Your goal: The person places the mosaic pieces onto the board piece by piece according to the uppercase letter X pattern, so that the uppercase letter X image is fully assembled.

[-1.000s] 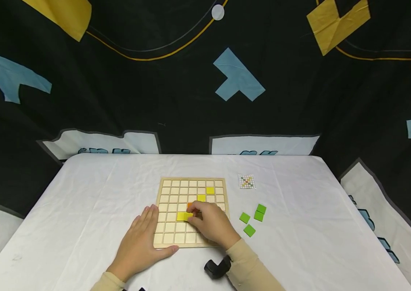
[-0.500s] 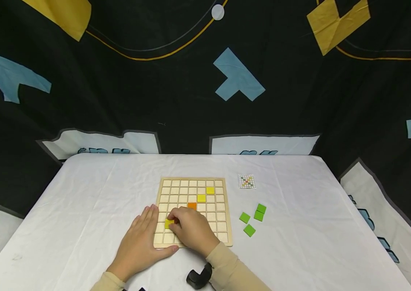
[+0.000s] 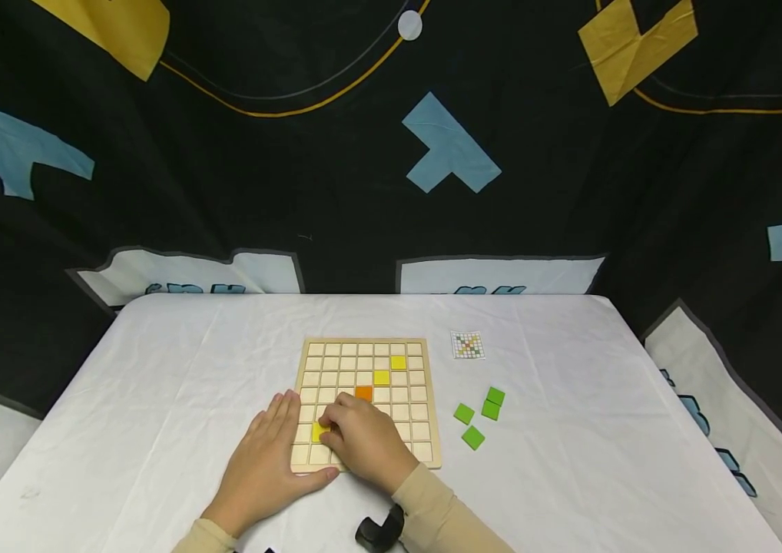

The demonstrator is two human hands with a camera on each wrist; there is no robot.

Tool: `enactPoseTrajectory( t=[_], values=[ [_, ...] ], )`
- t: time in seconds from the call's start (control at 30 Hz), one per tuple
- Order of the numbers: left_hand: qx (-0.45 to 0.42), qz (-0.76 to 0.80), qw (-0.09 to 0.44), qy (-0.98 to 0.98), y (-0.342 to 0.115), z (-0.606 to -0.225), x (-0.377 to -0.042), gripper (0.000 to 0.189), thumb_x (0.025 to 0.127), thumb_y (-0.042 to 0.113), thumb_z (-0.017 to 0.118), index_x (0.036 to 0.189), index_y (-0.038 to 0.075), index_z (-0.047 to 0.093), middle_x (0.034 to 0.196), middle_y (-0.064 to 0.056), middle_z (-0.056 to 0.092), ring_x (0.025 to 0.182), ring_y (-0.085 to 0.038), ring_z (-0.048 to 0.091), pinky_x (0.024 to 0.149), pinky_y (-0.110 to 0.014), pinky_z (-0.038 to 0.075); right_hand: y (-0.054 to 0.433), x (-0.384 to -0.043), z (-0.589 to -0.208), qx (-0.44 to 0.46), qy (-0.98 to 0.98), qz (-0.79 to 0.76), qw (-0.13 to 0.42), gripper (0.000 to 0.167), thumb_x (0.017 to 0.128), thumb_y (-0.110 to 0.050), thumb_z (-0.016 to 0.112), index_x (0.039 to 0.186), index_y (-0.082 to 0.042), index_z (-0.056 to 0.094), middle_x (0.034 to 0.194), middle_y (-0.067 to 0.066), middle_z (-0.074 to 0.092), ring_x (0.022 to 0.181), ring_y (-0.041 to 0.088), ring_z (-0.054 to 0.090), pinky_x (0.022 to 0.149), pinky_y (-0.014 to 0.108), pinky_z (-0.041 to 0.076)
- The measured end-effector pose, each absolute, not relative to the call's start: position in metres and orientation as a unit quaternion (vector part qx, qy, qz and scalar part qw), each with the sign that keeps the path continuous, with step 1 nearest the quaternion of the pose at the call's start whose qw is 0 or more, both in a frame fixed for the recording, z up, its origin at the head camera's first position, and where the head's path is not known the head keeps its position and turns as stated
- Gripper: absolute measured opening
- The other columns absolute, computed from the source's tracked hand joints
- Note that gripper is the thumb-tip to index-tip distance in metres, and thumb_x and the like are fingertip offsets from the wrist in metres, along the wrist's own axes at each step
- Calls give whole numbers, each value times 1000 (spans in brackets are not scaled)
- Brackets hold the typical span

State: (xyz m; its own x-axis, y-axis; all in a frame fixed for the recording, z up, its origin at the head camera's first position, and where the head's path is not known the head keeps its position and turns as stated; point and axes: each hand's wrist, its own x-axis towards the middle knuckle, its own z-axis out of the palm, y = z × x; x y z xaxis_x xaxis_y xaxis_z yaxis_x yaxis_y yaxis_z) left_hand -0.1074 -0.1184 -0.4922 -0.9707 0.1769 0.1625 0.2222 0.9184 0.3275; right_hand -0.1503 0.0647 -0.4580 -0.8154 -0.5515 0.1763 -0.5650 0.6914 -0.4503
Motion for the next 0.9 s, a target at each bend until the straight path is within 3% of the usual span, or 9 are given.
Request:
enactPoseTrajectory(
  t=[0.4, 0.7, 0.9],
  values=[
    [-95, -179, 57, -978, -117, -493, -106, 128, 71, 90, 52, 155, -2, 23, 165, -15, 20, 154, -30, 19, 124, -49, 22, 84, -143, -451, 311, -918, 244, -2, 9, 93, -24, 71, 98, -20, 75, 85, -14, 59, 71, -3, 49, 63, 14, 45],
    [-92, -181, 54, -978, -116, -492, -107, 128, 71, 88, 55, 156, -1, 20, 165, -14, 18, 155, -30, 17, 125, -48, 20, 147, -151, -444, 208, -946, 248, 31, 14, 91, -26, 73, 104, -22, 73, 82, -18, 55, 69, 0, 49, 62, 18, 44],
    [-92, -179, 57, -978, -117, -492, -107, 129, 71, 89, 55, 156, -1, 20, 165, -14, 18, 154, -30, 17, 125, -48, 19, 202, -160, -445, 115, -966, 227, 46, 21, 91, -22, 73, 111, -16, 72, 84, -9, 57, 65, 6, 47, 57, 23, 40]
  ],
)
